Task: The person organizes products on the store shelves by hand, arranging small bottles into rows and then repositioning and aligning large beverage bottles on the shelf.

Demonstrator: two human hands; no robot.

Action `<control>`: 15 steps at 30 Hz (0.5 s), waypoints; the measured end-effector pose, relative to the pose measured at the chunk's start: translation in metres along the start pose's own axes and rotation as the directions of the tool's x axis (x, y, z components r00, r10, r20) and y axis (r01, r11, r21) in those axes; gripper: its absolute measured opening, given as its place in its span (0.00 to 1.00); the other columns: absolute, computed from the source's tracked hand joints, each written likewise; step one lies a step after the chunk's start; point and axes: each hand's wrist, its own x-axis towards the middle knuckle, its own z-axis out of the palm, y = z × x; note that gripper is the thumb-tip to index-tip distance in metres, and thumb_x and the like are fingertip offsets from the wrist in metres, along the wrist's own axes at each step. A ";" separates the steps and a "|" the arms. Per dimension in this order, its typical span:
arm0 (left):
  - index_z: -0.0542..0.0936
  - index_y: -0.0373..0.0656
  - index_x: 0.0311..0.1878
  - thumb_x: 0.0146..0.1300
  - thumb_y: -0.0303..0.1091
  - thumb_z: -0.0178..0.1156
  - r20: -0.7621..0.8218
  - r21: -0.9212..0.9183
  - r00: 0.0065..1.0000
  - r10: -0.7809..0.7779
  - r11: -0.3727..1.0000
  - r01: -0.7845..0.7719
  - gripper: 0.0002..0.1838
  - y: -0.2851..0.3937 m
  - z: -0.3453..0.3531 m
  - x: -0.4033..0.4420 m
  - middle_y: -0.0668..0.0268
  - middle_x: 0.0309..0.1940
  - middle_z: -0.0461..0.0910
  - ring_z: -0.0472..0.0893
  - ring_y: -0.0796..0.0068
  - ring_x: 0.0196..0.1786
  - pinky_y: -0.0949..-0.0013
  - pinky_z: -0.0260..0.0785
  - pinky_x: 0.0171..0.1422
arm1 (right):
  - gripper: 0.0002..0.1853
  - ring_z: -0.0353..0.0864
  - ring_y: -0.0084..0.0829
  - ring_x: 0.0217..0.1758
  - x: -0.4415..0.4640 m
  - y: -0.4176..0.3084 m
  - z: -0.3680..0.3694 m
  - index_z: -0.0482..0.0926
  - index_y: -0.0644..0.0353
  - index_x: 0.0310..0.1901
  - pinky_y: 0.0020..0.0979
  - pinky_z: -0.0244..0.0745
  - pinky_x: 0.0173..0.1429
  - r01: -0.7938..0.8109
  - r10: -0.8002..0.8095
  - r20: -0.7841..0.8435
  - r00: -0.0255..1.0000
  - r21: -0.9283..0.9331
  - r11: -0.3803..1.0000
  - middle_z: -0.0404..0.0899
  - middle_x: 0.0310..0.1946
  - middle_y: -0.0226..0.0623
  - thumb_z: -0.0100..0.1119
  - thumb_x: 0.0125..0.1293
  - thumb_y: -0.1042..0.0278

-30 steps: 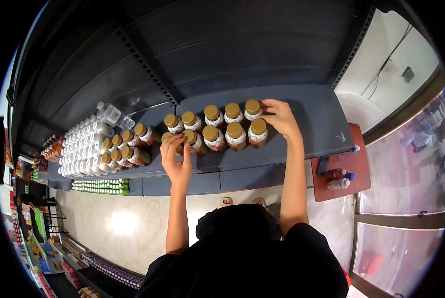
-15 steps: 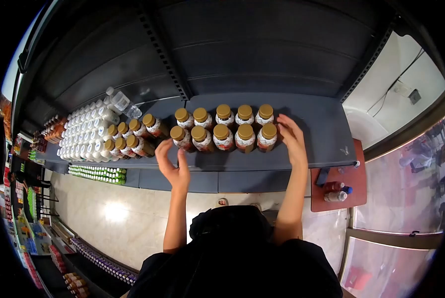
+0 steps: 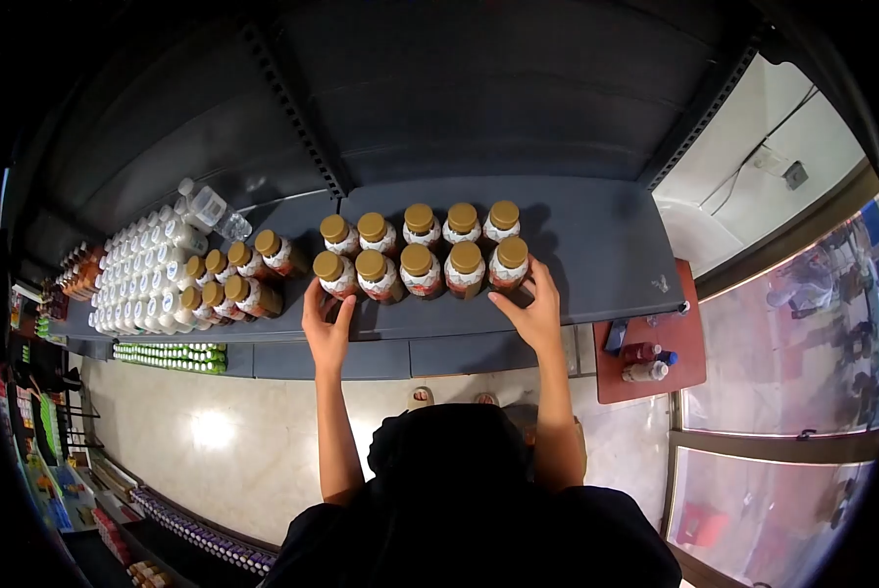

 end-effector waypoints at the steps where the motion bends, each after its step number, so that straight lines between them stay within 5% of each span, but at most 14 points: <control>1: 0.74 0.34 0.70 0.62 0.30 0.76 0.005 0.012 1.000 0.015 1.000 -0.015 0.34 0.001 0.000 0.000 0.53 0.63 0.79 0.81 0.61 0.64 0.60 0.77 0.66 | 0.41 0.80 0.38 0.68 0.000 -0.003 0.001 0.71 0.69 0.70 0.42 0.78 0.72 0.000 0.000 0.001 1.000 -0.009 1.000 0.76 0.65 0.45 0.81 0.56 0.75; 15: 0.72 0.35 0.73 0.60 0.26 0.76 0.061 0.014 0.998 0.001 1.000 -0.002 0.37 0.010 -0.002 -0.001 0.51 0.65 0.80 0.82 0.60 0.65 0.59 0.75 0.69 | 0.40 0.83 0.32 0.61 0.002 0.004 0.012 0.72 0.68 0.69 0.37 0.79 0.68 0.013 -0.015 -0.059 0.998 -0.020 1.000 0.82 0.59 0.42 0.82 0.56 0.76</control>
